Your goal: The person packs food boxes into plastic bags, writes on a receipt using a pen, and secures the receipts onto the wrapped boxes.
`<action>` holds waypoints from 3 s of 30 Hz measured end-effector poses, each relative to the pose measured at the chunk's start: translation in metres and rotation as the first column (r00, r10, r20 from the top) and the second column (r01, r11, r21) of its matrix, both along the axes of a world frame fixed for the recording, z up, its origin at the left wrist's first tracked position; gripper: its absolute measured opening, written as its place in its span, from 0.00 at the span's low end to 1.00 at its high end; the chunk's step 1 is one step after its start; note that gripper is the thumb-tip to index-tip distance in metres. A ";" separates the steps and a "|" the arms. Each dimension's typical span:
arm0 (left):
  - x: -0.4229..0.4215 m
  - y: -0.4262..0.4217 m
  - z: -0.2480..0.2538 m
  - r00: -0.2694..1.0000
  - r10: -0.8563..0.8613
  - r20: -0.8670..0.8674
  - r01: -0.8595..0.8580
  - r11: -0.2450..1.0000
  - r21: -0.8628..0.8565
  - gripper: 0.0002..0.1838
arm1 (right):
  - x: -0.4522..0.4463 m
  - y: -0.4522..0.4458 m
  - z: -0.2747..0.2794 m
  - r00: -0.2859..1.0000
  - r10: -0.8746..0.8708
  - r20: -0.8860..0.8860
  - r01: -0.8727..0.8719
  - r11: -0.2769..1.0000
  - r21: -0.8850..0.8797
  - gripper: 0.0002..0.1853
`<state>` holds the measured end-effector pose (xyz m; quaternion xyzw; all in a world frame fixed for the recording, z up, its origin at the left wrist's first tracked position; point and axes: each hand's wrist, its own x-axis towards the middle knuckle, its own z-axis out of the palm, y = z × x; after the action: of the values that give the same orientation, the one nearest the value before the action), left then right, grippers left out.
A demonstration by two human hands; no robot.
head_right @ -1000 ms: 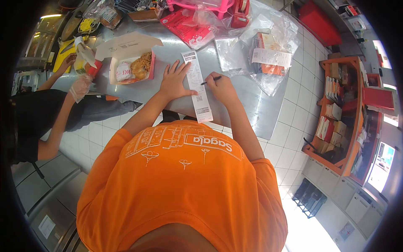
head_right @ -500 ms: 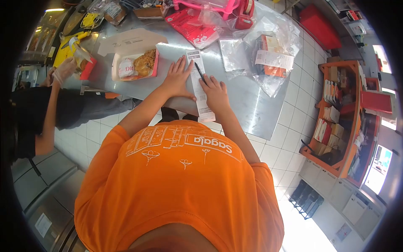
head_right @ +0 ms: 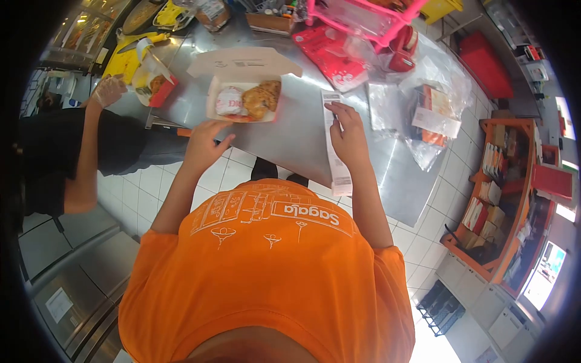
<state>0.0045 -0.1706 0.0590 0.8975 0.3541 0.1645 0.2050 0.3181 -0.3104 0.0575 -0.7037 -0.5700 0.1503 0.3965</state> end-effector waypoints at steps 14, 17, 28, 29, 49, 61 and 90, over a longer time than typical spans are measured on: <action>0.029 0.096 -0.029 0.988 0.131 -0.079 -0.103 0.950 0.295 0.64 | -0.064 0.152 0.035 0.946 -0.183 0.267 0.135 0.973 0.189 0.45; 0.047 0.106 -0.042 0.988 0.134 -0.080 -0.102 0.944 0.313 0.68 | -0.075 0.156 0.033 0.928 -0.250 0.278 0.203 0.961 0.186 0.45; -0.004 0.158 0.006 0.979 -0.182 0.088 0.186 0.981 -0.044 0.41 | -0.080 0.135 0.027 0.997 -0.009 0.073 0.029 0.962 -0.271 0.31; -0.014 0.165 0.006 0.955 -0.296 -0.022 0.292 0.951 -0.096 0.30 | -0.084 0.127 0.013 0.992 0.053 0.112 -0.021 0.962 -0.271 0.29; -0.002 0.124 -0.006 0.989 -0.024 0.148 0.116 0.750 -0.652 0.20 | -0.110 0.110 -0.007 0.874 -0.250 -0.417 0.103 0.933 -0.345 0.25; -0.020 0.105 -0.031 0.956 -0.148 0.253 0.236 0.901 -0.364 0.26 | -0.125 0.090 -0.047 0.965 -0.213 -0.150 0.198 0.974 -0.111 0.25; -0.020 0.101 -0.030 0.980 0.042 0.194 0.076 0.825 -0.560 0.31 | -0.132 0.098 -0.007 0.823 -0.379 -0.423 0.276 0.918 -0.284 0.20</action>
<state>-0.0157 -0.0699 0.0289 0.7789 0.3567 0.1386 0.4968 0.1865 -0.2124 0.0508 -0.7716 -0.3075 0.3048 0.4659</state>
